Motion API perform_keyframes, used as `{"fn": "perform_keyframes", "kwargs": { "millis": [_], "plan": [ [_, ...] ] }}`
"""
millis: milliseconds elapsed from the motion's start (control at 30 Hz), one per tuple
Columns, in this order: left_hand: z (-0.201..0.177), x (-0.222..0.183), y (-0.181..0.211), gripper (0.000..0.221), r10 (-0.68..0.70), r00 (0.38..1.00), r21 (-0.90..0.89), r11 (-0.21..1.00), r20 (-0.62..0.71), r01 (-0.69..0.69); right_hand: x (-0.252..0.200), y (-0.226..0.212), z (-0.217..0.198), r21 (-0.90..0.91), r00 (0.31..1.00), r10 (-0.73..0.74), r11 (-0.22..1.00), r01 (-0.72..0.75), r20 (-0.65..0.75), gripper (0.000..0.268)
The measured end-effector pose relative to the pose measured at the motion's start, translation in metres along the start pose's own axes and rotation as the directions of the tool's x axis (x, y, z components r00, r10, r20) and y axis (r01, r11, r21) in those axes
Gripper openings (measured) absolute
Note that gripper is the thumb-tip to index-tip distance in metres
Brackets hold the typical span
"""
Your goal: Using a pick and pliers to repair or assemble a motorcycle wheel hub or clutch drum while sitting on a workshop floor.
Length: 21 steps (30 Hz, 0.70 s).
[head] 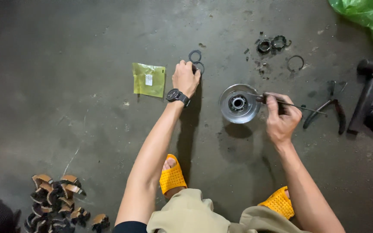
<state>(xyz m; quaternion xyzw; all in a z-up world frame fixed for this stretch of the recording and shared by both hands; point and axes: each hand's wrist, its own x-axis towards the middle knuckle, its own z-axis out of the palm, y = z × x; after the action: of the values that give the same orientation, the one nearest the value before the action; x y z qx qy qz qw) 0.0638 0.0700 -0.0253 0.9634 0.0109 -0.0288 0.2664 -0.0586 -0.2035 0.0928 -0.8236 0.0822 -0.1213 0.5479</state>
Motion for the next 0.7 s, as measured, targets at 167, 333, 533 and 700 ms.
{"fn": "perform_keyframes", "kwargs": {
  "millis": [167,333,533,700],
  "plan": [
    [0.019,0.006,0.0,0.019,0.163,0.986,0.12,0.98,-0.019,-0.16,0.01,-0.013,-0.004,0.29,0.995,0.101,0.952,-0.098,0.006,0.025],
    [-0.008,-0.013,0.025,0.014,0.186,0.976,-0.086,0.977,-0.112,-0.196,0.044,-0.048,0.004,0.515,0.971,0.216,0.823,-0.239,0.106,0.021],
    [-0.038,-0.058,0.074,0.025,-0.064,0.982,-0.978,0.101,0.179,0.185,0.063,-0.049,0.035,-0.047,0.921,0.186,0.982,-0.18,0.343,0.024],
    [-0.044,-0.069,0.087,0.025,-0.031,0.979,-0.976,0.083,0.201,0.203,0.054,-0.043,0.041,0.172,0.877,0.131,0.957,-0.233,0.462,0.02]
  ]
}}
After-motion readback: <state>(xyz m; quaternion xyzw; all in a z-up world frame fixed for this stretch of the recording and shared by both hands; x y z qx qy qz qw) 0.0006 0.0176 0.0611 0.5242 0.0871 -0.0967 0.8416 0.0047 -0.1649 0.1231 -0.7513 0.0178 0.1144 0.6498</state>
